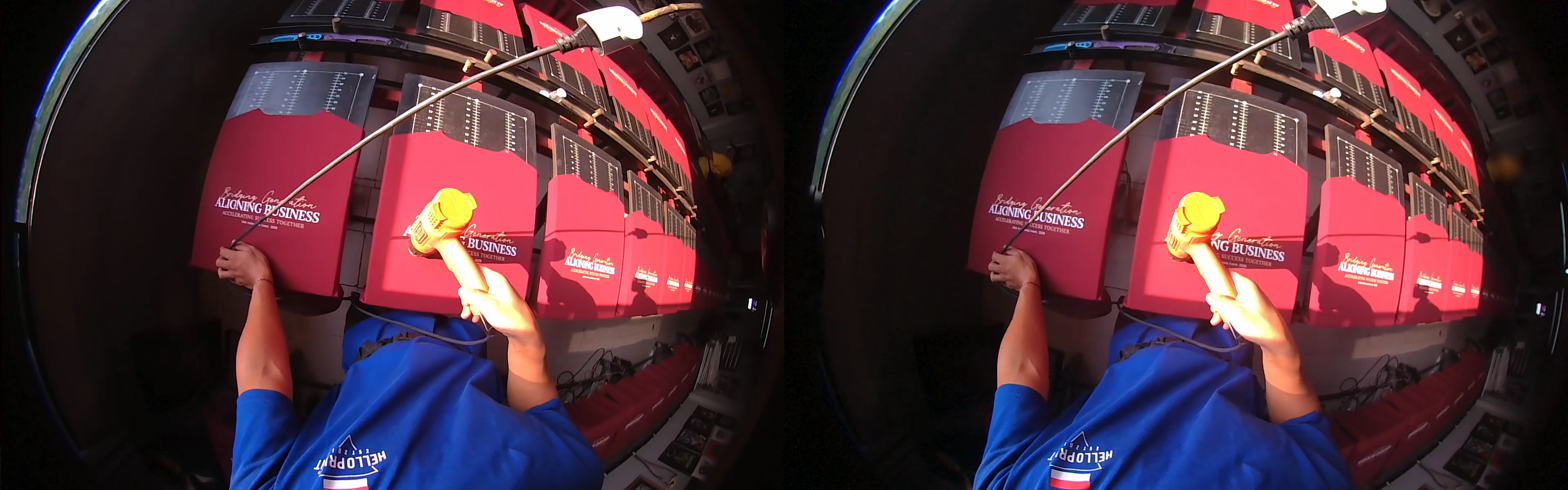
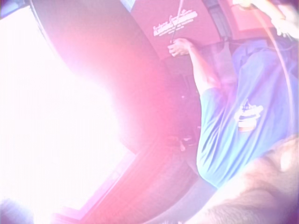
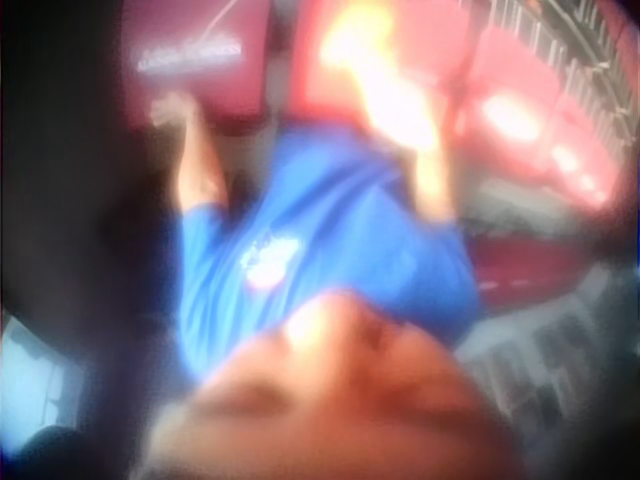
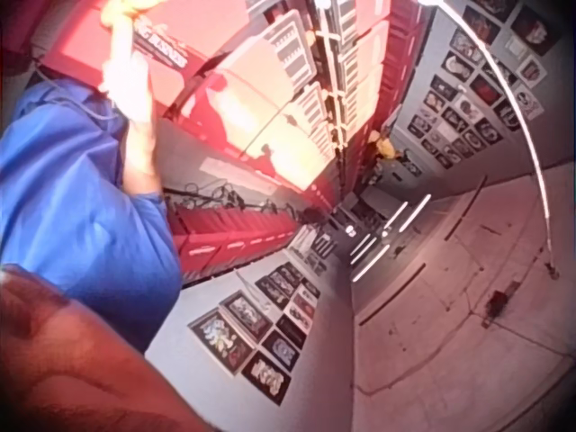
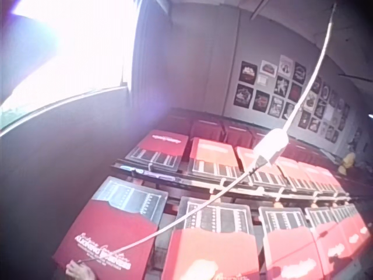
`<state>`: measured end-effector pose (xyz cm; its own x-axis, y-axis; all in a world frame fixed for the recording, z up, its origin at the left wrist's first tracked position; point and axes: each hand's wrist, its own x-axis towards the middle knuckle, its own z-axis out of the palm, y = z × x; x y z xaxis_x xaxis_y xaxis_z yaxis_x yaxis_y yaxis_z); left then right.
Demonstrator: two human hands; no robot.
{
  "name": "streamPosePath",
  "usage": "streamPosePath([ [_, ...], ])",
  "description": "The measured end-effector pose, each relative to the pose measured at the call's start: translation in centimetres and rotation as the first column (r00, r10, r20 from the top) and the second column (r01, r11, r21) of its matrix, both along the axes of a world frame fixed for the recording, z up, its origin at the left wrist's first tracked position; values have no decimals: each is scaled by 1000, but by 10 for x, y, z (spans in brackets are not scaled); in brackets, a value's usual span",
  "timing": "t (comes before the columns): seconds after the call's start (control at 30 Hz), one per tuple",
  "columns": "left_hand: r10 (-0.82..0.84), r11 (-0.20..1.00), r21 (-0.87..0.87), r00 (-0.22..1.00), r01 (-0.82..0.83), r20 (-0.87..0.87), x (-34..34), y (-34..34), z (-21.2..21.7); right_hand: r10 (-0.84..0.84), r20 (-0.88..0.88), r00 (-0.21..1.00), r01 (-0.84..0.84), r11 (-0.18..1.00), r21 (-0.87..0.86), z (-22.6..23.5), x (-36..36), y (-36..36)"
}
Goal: The person uses a heat gun to dry ink on screen-printed t-shirts mounted on several boards in a workshop.
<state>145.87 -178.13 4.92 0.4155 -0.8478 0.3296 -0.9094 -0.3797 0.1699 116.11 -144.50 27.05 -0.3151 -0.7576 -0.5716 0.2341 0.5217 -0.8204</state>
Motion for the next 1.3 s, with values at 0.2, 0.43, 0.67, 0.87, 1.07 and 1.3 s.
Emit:
streamPosePath([
  [0.2,-17,999,-41,1000,16,-24,3,-4,-6,-10,-68,998,9,1000,-18,-5,3,6],
  [0.43,-21,999,-27,999,20,-27,3,-3,-8,-84,-55,995,83,996,-7,-3,-5,19],
  [0.67,-30,999,-27,1000,30,-3,2,-2,-3,-148,-80,986,148,989,3,3,-8,35],
  [0.87,5,1000,11,1000,-5,4,-1,-1,1,-209,-63,976,210,978,-1,3,-12,52],
  [1.07,-17,1000,6,1000,17,4,5,-4,-6,-312,-56,949,312,950,4,-5,-19,72],
  [1.3,-31,1000,-5,1000,31,1,7,-5,-12,-432,-115,895,435,900,7,-5,-25,95],
])
